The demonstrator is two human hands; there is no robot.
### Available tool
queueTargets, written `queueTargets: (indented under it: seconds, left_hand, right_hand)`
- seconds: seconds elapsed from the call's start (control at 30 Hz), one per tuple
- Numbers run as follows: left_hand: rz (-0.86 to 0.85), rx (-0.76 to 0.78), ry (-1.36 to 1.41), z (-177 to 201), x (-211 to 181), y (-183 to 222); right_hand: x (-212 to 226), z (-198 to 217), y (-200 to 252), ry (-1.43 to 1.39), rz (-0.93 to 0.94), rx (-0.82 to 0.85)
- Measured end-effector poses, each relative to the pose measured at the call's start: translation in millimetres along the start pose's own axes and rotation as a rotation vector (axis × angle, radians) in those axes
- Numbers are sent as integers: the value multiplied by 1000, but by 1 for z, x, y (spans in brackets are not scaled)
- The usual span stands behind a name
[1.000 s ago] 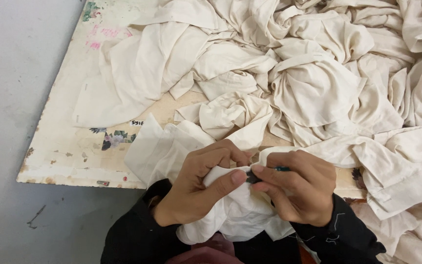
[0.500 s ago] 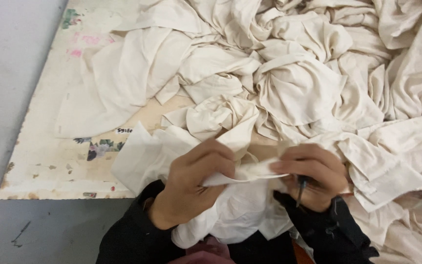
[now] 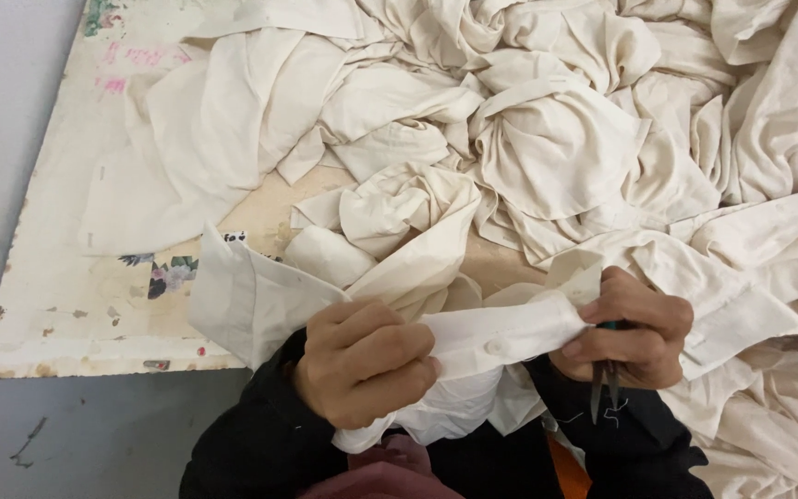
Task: Trimming loose threads from white shirts using a thread clipper in a garment factory.
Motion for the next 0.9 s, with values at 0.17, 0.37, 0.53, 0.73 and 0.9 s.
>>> queueTargets:
  seconds: [0.17, 0.37, 0.53, 0.73, 0.9]
  left_hand:
    - [-8, 69, -40, -4, 0, 0]
    - [-155, 65, -338, -15, -17, -15]
    - [-163, 140, -283, -16, -20, -14]
    - [-170, 101, -270, -20, -21, -12]
    - [-103, -123, -274, -7, -15, -9]
  right_hand:
    - [1, 2, -5, 25, -86, -64]
    - [5, -2, 0, 50, 54, 110]
    - [9, -16, -12, 51, -52, 186]
    - [11, -33, -28, -6, -168, 433]
    - [21, -21, -20, -283, -89, 347]
Point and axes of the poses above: each hand's wrist, its own y-axis away from the middle knuckle, its own z-axis out of the back of the hand, x = y × z, the point moved 10 cm from there along -y, towards the middle knuckle, and after that the axes turned 15 degrees about y, right-handed, at the moved point
